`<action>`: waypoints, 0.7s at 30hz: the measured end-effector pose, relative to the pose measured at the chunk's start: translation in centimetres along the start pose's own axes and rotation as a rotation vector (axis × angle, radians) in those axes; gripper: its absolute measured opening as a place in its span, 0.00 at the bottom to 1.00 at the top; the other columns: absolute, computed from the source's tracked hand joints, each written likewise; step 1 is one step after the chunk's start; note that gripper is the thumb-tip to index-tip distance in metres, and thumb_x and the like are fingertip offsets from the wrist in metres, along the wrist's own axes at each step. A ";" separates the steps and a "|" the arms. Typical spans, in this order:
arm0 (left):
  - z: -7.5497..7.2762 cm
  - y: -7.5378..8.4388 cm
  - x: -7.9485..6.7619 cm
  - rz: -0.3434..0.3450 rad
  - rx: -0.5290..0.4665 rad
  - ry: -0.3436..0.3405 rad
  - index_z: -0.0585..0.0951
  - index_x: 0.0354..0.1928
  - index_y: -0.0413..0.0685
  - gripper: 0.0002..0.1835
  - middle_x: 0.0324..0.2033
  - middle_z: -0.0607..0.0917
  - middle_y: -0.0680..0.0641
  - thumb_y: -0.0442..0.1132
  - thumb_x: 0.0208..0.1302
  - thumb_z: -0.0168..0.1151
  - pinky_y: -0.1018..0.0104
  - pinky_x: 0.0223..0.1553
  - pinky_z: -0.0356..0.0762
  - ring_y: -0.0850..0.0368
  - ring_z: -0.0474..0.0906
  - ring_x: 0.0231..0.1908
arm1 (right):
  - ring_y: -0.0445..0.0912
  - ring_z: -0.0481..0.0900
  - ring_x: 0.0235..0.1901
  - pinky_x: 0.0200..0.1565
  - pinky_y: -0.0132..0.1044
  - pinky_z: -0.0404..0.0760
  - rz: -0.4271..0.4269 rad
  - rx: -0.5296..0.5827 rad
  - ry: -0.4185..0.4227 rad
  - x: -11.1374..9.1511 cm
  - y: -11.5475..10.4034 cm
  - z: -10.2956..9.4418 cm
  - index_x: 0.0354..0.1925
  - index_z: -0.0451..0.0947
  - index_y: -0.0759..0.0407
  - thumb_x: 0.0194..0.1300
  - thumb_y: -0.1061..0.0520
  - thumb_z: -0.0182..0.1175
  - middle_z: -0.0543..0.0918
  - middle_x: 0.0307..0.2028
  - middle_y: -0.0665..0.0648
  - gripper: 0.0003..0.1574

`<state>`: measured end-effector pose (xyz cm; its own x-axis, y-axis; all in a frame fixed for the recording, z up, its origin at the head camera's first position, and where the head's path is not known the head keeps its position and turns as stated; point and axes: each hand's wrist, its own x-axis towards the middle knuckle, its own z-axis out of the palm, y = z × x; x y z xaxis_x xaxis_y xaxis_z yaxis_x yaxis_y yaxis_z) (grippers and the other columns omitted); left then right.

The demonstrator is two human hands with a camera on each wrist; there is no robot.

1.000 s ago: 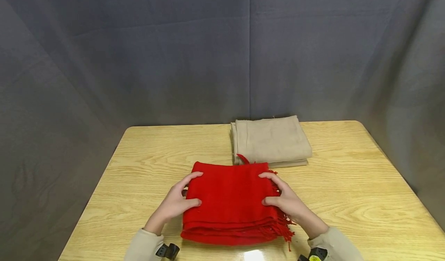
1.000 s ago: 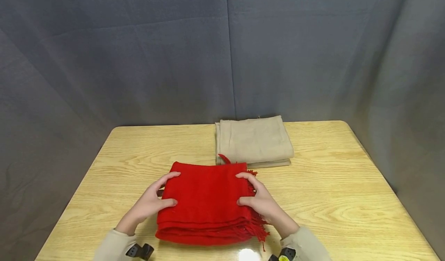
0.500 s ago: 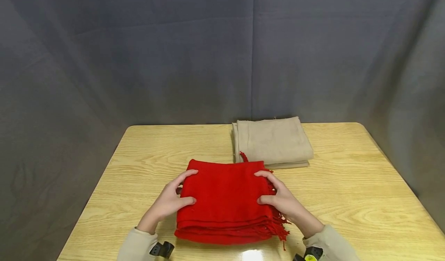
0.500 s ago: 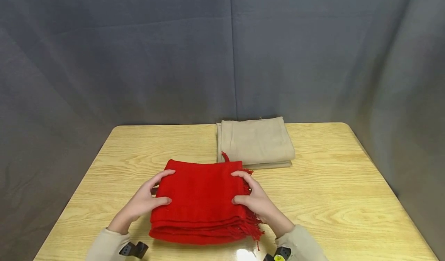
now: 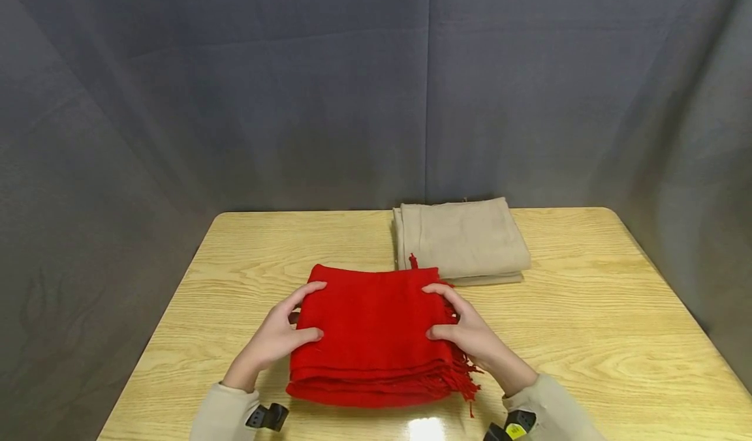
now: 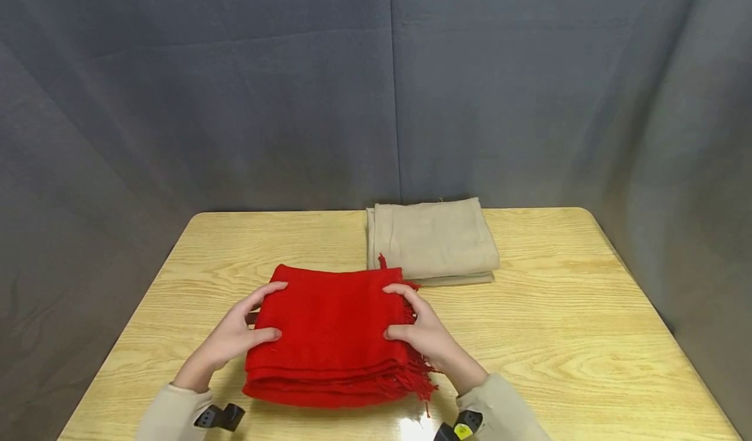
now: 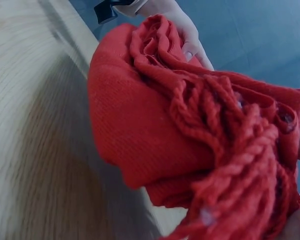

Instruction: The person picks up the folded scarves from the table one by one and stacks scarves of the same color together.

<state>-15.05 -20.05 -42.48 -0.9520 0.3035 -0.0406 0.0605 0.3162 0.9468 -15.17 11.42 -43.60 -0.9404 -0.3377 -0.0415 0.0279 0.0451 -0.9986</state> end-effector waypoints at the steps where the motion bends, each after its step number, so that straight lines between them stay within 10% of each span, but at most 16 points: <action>1: -0.1 0.0 0.0 -0.002 0.001 0.004 0.66 0.62 0.57 0.36 0.51 0.72 0.41 0.24 0.50 0.60 0.59 0.35 0.77 0.46 0.74 0.40 | 0.50 0.70 0.41 0.39 0.36 0.72 0.000 0.003 -0.001 0.1 0.0 0.1 0.57 0.64 0.58 0.43 0.75 0.57 0.67 0.50 0.62 0.40; 21: -1.8 0.1 0.3 0.057 0.053 0.067 0.67 0.62 0.52 0.35 0.50 0.72 0.39 0.24 0.50 0.59 0.59 0.34 0.76 0.45 0.74 0.40 | 0.50 0.70 0.41 0.37 0.37 0.74 0.009 0.052 0.012 2.0 -0.6 1.2 0.57 0.65 0.55 0.44 0.73 0.57 0.66 0.50 0.59 0.39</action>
<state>-15.91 -21.58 -41.85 -0.9644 0.2619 0.0361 0.1293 0.3482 0.9285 -16.71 9.57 -43.10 -0.9439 -0.3263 -0.0509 0.0542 -0.0012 -0.9985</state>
